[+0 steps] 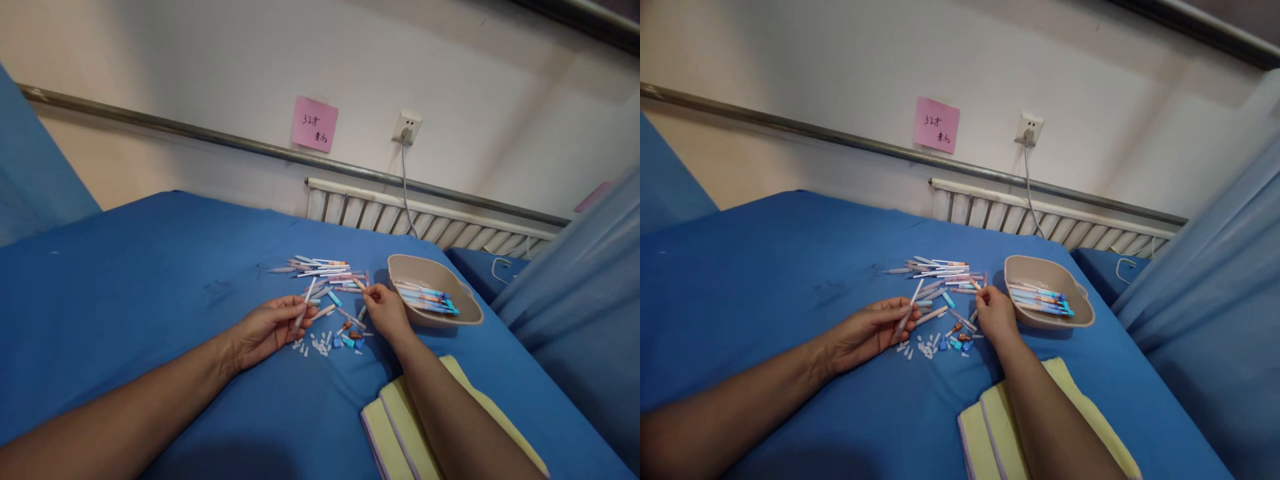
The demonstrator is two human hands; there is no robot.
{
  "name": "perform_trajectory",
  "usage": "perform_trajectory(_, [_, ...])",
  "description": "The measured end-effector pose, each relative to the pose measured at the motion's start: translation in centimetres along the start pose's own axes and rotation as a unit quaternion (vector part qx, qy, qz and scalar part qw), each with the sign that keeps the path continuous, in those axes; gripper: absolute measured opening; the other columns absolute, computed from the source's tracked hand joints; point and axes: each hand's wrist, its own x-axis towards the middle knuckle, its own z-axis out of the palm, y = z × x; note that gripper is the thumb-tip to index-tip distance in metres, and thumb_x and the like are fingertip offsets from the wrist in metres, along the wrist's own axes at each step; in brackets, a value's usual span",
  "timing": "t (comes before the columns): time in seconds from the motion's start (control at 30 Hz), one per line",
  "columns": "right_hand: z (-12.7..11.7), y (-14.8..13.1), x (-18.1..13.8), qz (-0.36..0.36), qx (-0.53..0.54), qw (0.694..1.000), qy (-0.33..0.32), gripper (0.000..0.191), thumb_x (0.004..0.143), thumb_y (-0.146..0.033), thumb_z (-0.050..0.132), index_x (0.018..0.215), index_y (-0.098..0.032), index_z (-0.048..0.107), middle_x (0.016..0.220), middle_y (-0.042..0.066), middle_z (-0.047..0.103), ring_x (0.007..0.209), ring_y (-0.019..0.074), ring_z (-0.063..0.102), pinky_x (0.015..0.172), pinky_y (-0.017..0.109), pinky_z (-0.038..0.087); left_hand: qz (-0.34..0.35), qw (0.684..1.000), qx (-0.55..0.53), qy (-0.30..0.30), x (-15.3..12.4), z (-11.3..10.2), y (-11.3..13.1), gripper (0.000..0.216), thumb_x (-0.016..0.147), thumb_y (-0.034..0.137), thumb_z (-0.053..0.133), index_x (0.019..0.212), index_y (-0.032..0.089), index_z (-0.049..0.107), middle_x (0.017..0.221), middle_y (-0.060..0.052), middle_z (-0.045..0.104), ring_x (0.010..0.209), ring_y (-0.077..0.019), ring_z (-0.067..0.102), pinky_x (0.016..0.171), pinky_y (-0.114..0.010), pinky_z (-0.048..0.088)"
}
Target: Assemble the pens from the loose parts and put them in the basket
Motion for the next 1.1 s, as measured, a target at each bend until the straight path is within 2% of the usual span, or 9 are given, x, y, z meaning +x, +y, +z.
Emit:
perform_trajectory(0.13, [-0.5, -0.3, -0.2, 0.013, -0.135, 0.991, -0.02, 0.011, 0.078, -0.027, 0.052, 0.079, -0.019, 0.06, 0.073, 0.003, 0.065, 0.067, 0.017, 0.059, 0.059, 0.025, 0.037, -0.005, 1.0, -0.004, 0.001, 0.0, 0.1, 0.0, 0.009, 0.079, 0.013, 0.064, 0.087, 0.012, 0.062, 0.087, -0.007, 0.066, 0.068, -0.0096, 0.063, 0.06, -0.018, 0.053])
perform_trajectory(0.23, [-0.5, -0.5, -0.4, 0.033, -0.193, 0.98, -0.04, 0.016, 0.077, -0.029, 0.056, 0.088, -0.018, 0.06, 0.078, 0.004, 0.066, 0.07, 0.0175, 0.06, 0.059, 0.025, 0.035, -0.003, 1.0, -0.002, -0.004, 0.1, 0.0, -0.1, 0.01, 0.079, 0.013, 0.065, 0.087, 0.012, 0.061, 0.086, -0.006, 0.067, 0.067, -0.0096, 0.063, 0.059, -0.018, 0.053])
perform_trajectory(0.33, [-0.3, -0.4, -0.4, 0.038, -0.188, 0.98, -0.061, 0.02, 0.076, -0.03, 0.059, 0.094, -0.019, 0.059, 0.073, 0.002, 0.066, 0.067, 0.0168, 0.06, 0.057, 0.024, 0.034, -0.005, 1.0, -0.001, -0.004, 0.1, 0.0, -0.2, 0.012, 0.077, 0.014, 0.066, 0.087, 0.013, 0.06, 0.085, -0.006, 0.067, 0.066, -0.0095, 0.063, 0.059, -0.019, 0.052])
perform_trajectory(0.53, [0.3, 0.1, -0.4, -0.009, -0.123, 0.991, -0.059, 0.02, 0.077, -0.031, 0.059, 0.094, -0.021, 0.06, 0.07, 0.001, 0.066, 0.062, 0.0174, 0.059, 0.057, 0.026, 0.036, -0.007, 1.0, 0.001, -0.004, -0.1, 0.1, -0.1, 0.015, 0.075, 0.016, 0.069, 0.087, 0.013, 0.061, 0.085, -0.006, 0.068, 0.066, -0.0093, 0.063, 0.06, -0.018, 0.051])
perform_trajectory(0.67, [0.8, -0.2, 0.1, -0.072, -0.142, 0.987, -0.029, 0.024, 0.082, -0.027, 0.052, 0.103, -0.019, 0.061, 0.093, 0.007, 0.067, 0.084, 0.0206, 0.061, 0.073, 0.029, 0.041, -0.007, 1.0, 0.0, -0.006, 0.0, 0.1, -0.1, 0.014, 0.075, 0.015, 0.069, 0.085, 0.014, 0.06, 0.084, -0.005, 0.068, 0.067, -0.0095, 0.063, 0.061, -0.019, 0.051])
perform_trajectory(0.73, [1.3, -0.4, 0.4, -0.116, -0.169, 0.978, -0.023, 0.027, 0.082, -0.024, 0.052, 0.108, -0.019, 0.061, 0.105, 0.009, 0.065, 0.097, 0.0217, 0.057, 0.084, 0.031, 0.039, -0.004, 1.0, -0.002, -0.007, 0.0, 0.1, -0.2, 0.014, 0.075, 0.015, 0.069, 0.085, 0.014, 0.059, 0.084, -0.005, 0.068, 0.067, -0.0096, 0.063, 0.062, -0.019, 0.051])
perform_trajectory(0.8, [1.6, -0.6, 0.7, -0.131, -0.2, 0.971, -0.033, 0.027, 0.082, -0.024, 0.054, 0.107, -0.019, 0.061, 0.109, 0.009, 0.063, 0.103, 0.0228, 0.054, 0.089, 0.032, 0.036, -0.001, 1.0, 0.0, -0.008, 0.1, 0.1, -0.2, 0.014, 0.075, 0.015, 0.069, 0.085, 0.014, 0.059, 0.084, -0.005, 0.068, 0.067, -0.0096, 0.063, 0.061, -0.019, 0.051])
perform_trajectory(1.1, [1.2, -1.6, 0.4, -0.105, -0.281, 0.952, -0.062, 0.017, 0.084, -0.032, 0.053, 0.09, -0.021, 0.065, 0.098, 0.009, 0.062, 0.095, 0.0248, 0.052, 0.078, 0.033, 0.035, 0.021, 0.999, 0.04, -0.001, -0.1, 0.2, -0.6, 0.018, 0.074, 0.021, 0.071, 0.086, 0.014, 0.06, 0.084, -0.004, 0.067, 0.066, -0.0077, 0.06, 0.062, -0.018, 0.047])
